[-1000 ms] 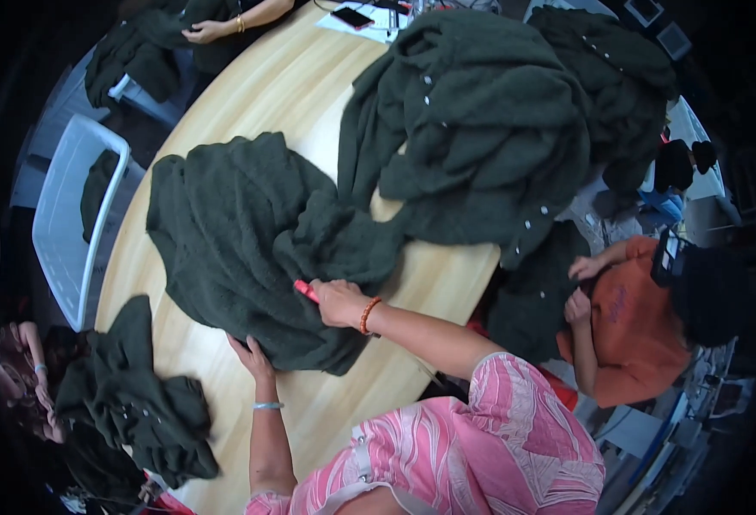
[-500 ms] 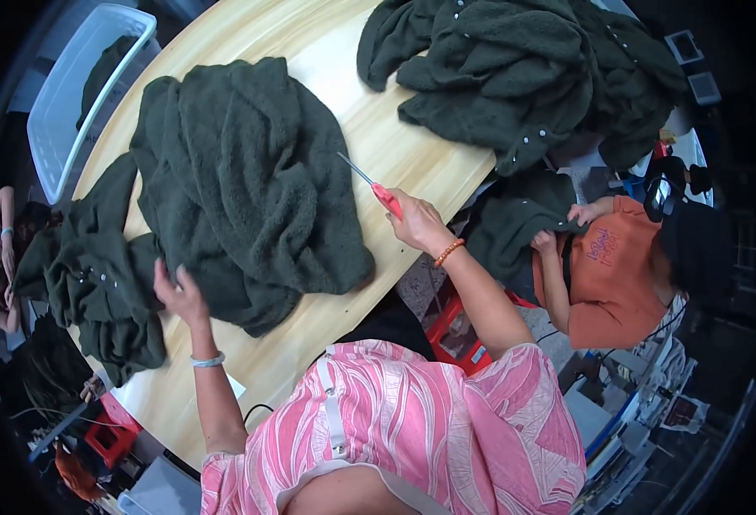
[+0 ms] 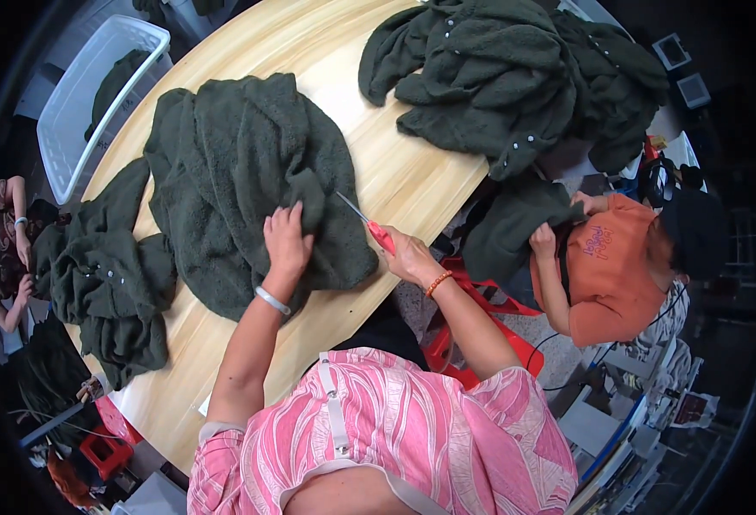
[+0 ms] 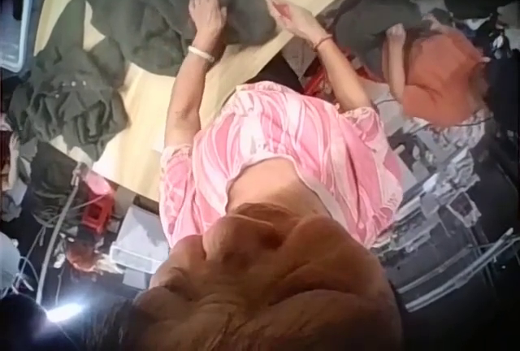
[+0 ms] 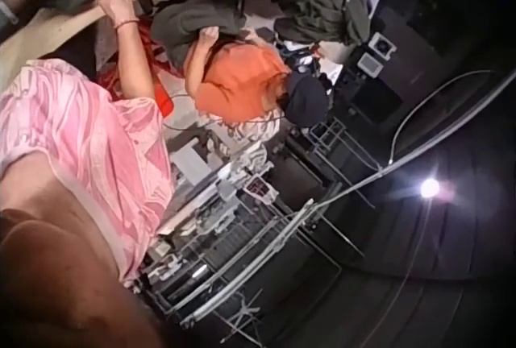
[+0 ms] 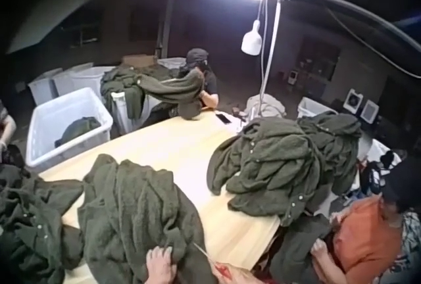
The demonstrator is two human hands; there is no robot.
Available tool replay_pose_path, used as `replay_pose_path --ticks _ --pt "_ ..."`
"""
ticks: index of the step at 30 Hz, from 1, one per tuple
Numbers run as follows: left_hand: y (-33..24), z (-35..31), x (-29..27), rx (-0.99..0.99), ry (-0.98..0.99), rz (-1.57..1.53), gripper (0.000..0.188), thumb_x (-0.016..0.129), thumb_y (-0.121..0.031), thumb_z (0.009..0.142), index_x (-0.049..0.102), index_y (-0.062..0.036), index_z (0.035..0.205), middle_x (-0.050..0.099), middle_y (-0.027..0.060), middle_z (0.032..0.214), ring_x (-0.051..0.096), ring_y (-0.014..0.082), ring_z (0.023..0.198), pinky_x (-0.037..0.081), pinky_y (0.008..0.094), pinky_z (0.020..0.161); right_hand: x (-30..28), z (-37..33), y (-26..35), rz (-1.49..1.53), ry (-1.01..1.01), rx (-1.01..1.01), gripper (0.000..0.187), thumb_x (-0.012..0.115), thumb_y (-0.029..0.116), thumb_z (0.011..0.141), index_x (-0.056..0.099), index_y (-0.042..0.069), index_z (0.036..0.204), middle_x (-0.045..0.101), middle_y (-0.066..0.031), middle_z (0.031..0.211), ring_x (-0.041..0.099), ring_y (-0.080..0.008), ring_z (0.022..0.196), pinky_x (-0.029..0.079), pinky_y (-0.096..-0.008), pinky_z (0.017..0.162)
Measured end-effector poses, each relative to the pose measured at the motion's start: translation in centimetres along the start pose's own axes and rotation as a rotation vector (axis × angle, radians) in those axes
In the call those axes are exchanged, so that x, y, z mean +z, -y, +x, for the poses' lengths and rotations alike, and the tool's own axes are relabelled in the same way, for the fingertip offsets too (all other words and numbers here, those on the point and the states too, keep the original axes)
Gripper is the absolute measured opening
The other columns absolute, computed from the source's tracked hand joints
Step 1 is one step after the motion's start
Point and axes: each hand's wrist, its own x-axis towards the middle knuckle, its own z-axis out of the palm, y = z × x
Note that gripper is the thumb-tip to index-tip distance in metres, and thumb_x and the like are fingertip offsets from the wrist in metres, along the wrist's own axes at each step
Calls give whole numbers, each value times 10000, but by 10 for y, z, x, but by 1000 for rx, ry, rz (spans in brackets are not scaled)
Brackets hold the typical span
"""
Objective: Trim excess threads and loose ends from green garments using scissors and inspect the finished quality.
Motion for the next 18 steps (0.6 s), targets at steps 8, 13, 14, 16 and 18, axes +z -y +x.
replay_pose_path --ticks 8,13,14,16,18 --pt "28 -86 -93 -34 138 -447 187 696 -80 848 649 -33 1023 629 97 900 604 232 835 492 325 727 -26 -38 -22 223 265 21 234 626 165 863 612 18 1044 688 -170 863 686 -295 798 526 -376 736" --pt "33 -223 -88 -586 842 -1061 384 653 -262 929 596 11 1193 661 61 1049 597 126 919 491 288 811 -14 -62 6 373 739 139 408 649 194 903 581 -20 1243 705 -67 985 648 -122 774 518 -287 764" --pt "27 -240 -80 -631 761 -1216 404 648 -260 933 574 8 1227 657 54 1044 598 128 915 491 292 819 5 -69 -7 491 701 35 465 657 253 901 568 -13 1271 696 -107 1065 663 -151 824 515 -294 805" --pt "24 -247 -75 -647 716 -1242 404 660 -241 925 564 9 1227 654 53 1005 594 111 893 492 274 800 14 -65 13 302 846 -82 523 646 248 903 511 25 1356 637 -138 1226 605 -192 1106 479 -298 924" --pt "19 -241 -77 -644 669 -1269 405 672 -222 918 553 10 1227 650 51 967 589 95 871 493 255 781 23 -60 25 220 959 -62 568 647 293 879 506 18 1357 633 -161 1224 602 -214 1119 445 -310 973"
